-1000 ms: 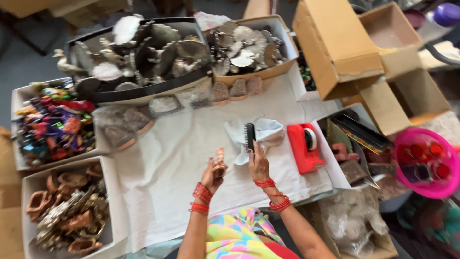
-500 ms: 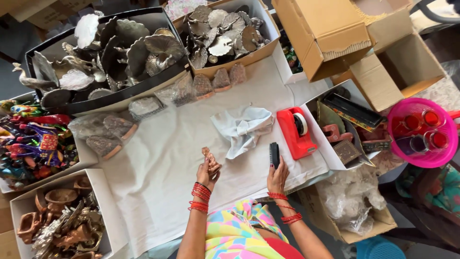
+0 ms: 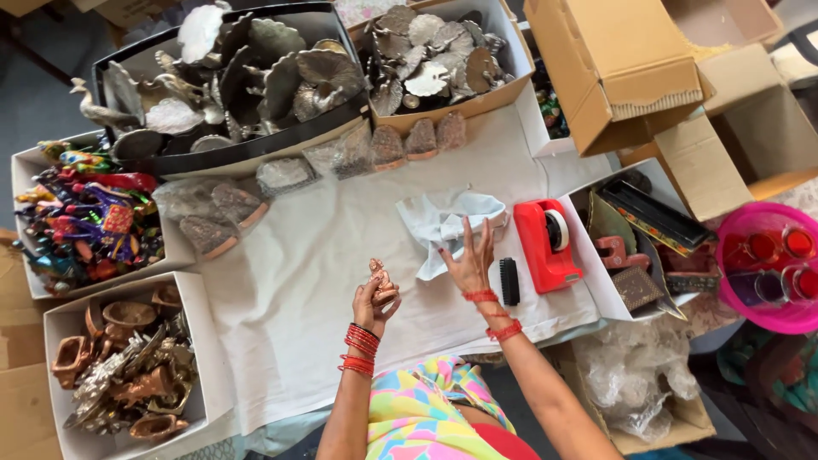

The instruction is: The person picks up a small decorative figurine from a box and cleans it using a small brush to remove dust. They then wipe the figurine with a white cloth to polish it before placing it back on the table.

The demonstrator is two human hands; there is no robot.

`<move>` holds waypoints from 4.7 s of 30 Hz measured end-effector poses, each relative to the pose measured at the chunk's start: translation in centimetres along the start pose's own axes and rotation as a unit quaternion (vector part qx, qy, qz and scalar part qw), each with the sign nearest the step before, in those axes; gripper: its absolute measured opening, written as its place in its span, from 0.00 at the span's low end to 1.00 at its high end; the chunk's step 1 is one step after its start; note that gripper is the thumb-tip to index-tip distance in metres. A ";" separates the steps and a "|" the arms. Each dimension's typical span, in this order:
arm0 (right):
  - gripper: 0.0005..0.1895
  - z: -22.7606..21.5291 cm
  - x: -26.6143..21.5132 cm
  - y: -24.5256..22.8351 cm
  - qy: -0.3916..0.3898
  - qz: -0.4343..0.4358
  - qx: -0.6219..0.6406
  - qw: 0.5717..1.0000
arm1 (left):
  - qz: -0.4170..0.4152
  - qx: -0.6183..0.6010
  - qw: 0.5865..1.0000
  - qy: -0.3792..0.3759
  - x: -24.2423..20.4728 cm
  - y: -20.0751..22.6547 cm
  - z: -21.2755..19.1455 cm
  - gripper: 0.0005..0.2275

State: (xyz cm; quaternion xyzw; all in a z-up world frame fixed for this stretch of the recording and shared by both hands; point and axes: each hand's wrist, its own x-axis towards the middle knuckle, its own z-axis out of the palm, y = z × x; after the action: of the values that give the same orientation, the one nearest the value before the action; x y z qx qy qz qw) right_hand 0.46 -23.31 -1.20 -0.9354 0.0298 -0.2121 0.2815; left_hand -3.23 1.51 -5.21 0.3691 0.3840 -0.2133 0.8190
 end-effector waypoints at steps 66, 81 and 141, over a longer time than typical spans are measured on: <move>0.30 -3.1 -8.3 -17.8 -0.147 -0.056 0.408 0.899 | 0.382 -0.023 0.903 -0.197 -8.5 6.9 5.7 0.22; 0.14 -8.8 -1.8 -19.7 -0.013 -0.042 0.474 0.880 | 0.323 -0.154 0.898 -0.258 -12.2 7.2 7.0 0.21; 0.09 -3.9 -0.7 -17.7 -0.048 0.024 0.441 0.896 | 0.257 -0.385 0.672 -0.578 -13.2 5.3 8.2 0.17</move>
State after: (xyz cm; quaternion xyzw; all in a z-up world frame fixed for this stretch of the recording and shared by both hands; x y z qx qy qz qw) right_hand -2.88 -10.34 11.02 -0.7231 -0.0579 -0.1513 0.6715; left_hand -4.11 -0.53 11.05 -0.0917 -0.2279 0.0021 0.9694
